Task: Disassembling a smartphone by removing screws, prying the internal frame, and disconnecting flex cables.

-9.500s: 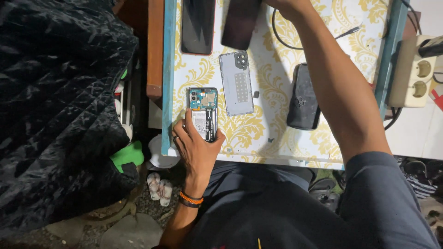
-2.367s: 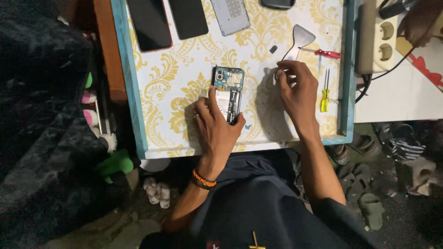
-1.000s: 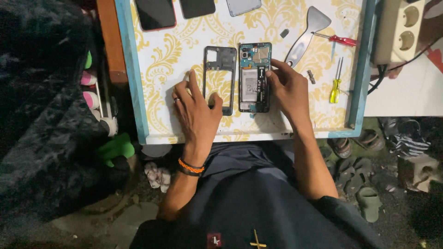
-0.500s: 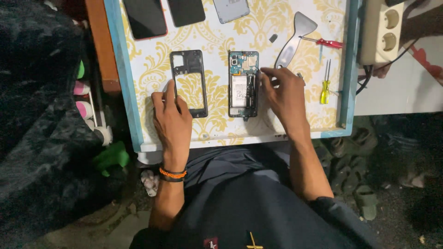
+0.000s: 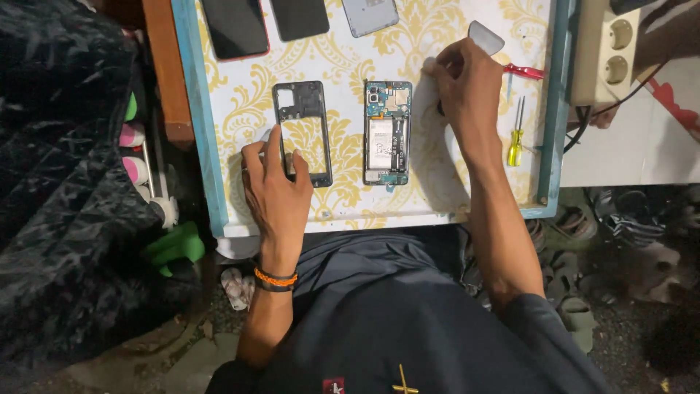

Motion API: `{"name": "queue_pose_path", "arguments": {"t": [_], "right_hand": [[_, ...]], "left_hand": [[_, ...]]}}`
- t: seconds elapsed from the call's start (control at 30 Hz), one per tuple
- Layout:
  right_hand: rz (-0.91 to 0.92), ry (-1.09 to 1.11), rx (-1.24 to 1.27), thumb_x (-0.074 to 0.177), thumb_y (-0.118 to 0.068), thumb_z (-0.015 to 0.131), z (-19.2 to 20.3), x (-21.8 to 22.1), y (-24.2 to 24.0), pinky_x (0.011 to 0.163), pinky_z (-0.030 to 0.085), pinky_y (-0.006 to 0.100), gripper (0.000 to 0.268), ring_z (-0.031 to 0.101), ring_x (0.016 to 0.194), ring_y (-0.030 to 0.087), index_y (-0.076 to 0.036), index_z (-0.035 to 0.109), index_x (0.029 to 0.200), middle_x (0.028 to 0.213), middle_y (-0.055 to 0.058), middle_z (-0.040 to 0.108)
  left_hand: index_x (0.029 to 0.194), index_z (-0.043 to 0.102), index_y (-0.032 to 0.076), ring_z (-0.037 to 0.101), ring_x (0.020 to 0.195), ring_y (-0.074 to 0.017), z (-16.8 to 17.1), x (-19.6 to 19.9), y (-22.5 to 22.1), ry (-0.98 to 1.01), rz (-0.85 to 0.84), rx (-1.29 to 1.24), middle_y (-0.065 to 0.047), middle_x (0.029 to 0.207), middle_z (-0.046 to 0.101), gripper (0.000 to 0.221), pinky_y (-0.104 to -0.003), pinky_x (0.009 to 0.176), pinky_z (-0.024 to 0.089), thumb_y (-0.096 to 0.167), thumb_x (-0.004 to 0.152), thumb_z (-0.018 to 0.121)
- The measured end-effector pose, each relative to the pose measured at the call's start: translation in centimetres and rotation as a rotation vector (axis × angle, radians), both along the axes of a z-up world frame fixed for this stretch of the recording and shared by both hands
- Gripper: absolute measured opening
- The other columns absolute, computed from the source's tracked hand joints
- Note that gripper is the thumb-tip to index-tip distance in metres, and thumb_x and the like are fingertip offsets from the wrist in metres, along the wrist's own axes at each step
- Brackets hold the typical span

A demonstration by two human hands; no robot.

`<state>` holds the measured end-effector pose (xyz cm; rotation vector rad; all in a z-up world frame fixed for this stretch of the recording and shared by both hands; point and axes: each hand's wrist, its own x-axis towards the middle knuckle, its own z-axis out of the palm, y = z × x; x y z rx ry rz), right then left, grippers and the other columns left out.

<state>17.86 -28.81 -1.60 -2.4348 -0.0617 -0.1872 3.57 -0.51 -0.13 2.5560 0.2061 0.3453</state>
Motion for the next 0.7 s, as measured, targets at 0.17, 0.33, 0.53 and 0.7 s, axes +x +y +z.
{"name": "queue_pose_path", "arguments": {"t": [0.17, 0.33, 0.53, 0.7], "right_hand": [[0.084, 0.053, 0.201, 0.102, -0.01, 0.079, 3.0, -2.1, 2.0, 0.076, 0.054, 0.025, 0.007, 0.072, 0.08, 0.011, -0.007, 0.073, 0.1, 0.085, 0.002, 0.075], [0.061, 0.067, 0.247, 0.103, -0.016, 0.076, 4.1, -3.8, 3.0, 0.075, 0.052, 0.026, 0.007, 0.069, 0.087, 0.011, -0.01, 0.073, 0.1, 0.095, 0.0, 0.075], [-0.015, 0.166, 0.441, 0.102, -0.012, 0.077, 4.3, -5.8, 3.0, 0.076, 0.057, 0.027, 0.011, 0.068, 0.085, 0.013, -0.007, 0.074, 0.112, 0.093, 0.008, 0.073], [-0.037, 0.229, 0.569, 0.1, -0.003, 0.079, 4.1, -7.9, 3.8, 0.077, 0.061, 0.031, 0.015, 0.07, 0.082, 0.017, -0.004, 0.076, 0.115, 0.093, 0.015, 0.074]], "left_hand": [[0.149, 0.05, 0.006, 0.051, 0.11, -0.0359, 1.1, 0.4, -0.8, 0.004, -0.034, 0.157, -0.012, 0.123, 0.048, 0.066, -0.05, 0.085, 0.05, 0.035, 0.098, 0.08], [0.157, 0.036, 0.003, 0.047, 0.116, -0.0378, 0.7, 0.2, -2.0, 0.146, 0.004, 0.284, -0.017, 0.132, 0.044, 0.096, -0.049, 0.092, 0.05, 0.053, 0.091, 0.084], [0.15, 0.045, 0.006, 0.052, 0.107, -0.0404, -0.8, 0.7, -1.8, 0.032, 0.082, -0.044, -0.017, 0.123, 0.045, 0.084, -0.05, 0.087, 0.049, 0.033, 0.081, 0.085], [0.13, 0.067, 0.013, 0.068, 0.099, -0.0328, -0.1, 0.7, 0.8, 0.005, 0.124, -0.458, -0.012, 0.115, 0.061, 0.043, -0.034, 0.078, 0.059, 0.015, 0.087, 0.07]]}}
